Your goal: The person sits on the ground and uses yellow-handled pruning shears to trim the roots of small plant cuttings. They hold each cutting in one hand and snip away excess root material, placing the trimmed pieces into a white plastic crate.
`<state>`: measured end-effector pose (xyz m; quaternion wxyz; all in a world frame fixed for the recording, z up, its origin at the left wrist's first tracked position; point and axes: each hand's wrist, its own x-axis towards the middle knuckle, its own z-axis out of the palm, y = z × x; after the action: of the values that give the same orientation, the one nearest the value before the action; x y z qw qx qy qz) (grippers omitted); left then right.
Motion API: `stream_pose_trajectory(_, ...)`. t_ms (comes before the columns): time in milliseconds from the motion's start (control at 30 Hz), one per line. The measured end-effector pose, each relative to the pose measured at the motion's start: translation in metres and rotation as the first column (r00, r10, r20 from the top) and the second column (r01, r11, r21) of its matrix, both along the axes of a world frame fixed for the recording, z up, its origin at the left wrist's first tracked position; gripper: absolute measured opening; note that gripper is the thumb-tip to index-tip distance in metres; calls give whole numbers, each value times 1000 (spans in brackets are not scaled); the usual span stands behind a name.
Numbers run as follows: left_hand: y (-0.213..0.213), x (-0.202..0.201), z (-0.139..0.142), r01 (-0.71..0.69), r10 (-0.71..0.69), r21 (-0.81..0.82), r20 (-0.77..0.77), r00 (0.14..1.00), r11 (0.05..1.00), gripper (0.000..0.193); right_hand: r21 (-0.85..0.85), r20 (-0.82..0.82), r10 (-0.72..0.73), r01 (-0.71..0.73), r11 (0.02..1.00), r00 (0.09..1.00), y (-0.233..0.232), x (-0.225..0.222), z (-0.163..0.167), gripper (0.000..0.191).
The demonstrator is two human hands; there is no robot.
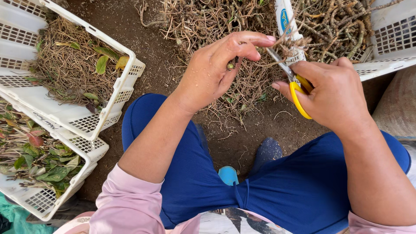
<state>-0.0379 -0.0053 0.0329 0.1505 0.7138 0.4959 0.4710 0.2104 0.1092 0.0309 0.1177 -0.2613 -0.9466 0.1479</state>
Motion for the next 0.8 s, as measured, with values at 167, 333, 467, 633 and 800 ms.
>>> stream_pose_trajectory(167,0,-1,-6,-6,6,0,15,1000,1000,42,43,45,-2,0,999,999,-2,2,-1,36)
stream_pose_trajectory(333,-1,-2,-21,-30,32,-20,157,987,999,26,-3,32,-43,43,999,999,-4,2,0,36)
stream_pose_trajectory(467,14,-7,-40,-65,106,-88,616,781,994,15,-203,-25,-167,158,966,986,-3,0,1,29)
stream_pose_trajectory(633,12,-9,-52,19,310,-355,839,448,935,7,-606,-347,-398,121,786,849,-8,-11,-13,24)
stream_pose_trajectory(800,12,11,-58,248,270,-320,938,215,914,7,-754,-366,-459,32,656,809,-3,-15,-26,22)
